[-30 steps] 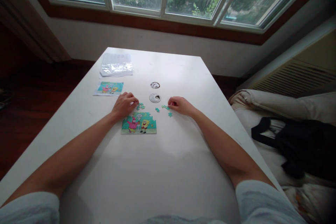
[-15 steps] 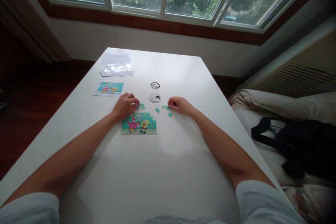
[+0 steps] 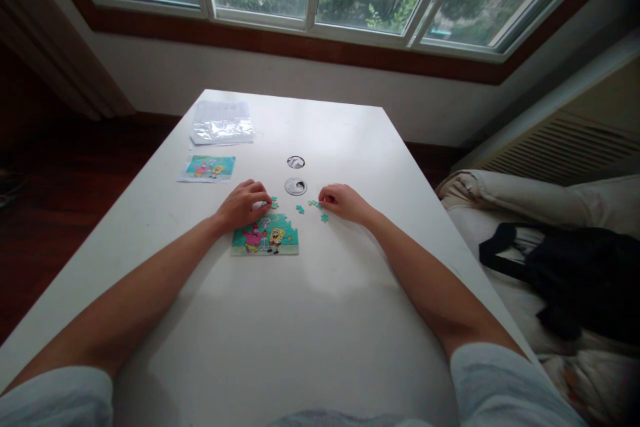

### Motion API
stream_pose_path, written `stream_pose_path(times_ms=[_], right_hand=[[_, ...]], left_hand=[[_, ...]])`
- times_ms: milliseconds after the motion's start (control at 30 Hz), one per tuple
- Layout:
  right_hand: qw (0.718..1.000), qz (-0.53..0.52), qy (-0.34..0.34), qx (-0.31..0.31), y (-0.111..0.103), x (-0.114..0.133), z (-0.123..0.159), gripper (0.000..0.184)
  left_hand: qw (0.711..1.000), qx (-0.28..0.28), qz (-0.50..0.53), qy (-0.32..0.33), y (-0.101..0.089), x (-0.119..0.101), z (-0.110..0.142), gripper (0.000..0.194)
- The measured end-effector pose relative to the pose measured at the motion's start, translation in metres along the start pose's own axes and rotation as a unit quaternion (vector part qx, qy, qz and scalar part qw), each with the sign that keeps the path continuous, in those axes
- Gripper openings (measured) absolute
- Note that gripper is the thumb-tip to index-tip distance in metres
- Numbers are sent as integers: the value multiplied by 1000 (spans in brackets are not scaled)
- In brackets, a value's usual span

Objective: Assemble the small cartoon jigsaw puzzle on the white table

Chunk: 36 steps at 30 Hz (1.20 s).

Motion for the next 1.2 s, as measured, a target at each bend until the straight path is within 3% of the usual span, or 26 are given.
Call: stream_pose_path(times_ms=[300,1200], right_hand=[[998,9,-66,2,6,31,10,7],[997,18,-65,23,9,34,11,6]], left_hand=[[996,55,35,53,-4,-14,-5,15],[996,46,39,70,0,-9,-3,16]])
Point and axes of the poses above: each hand's wrist, its own z-axis away from the middle knuckle, its own y-axis out of the palm, x = y × z, the point moved 1 cm from there along -z, towards the middle knuckle, and after that the axes turned 13 degrees about y, right-handed, at the moved point
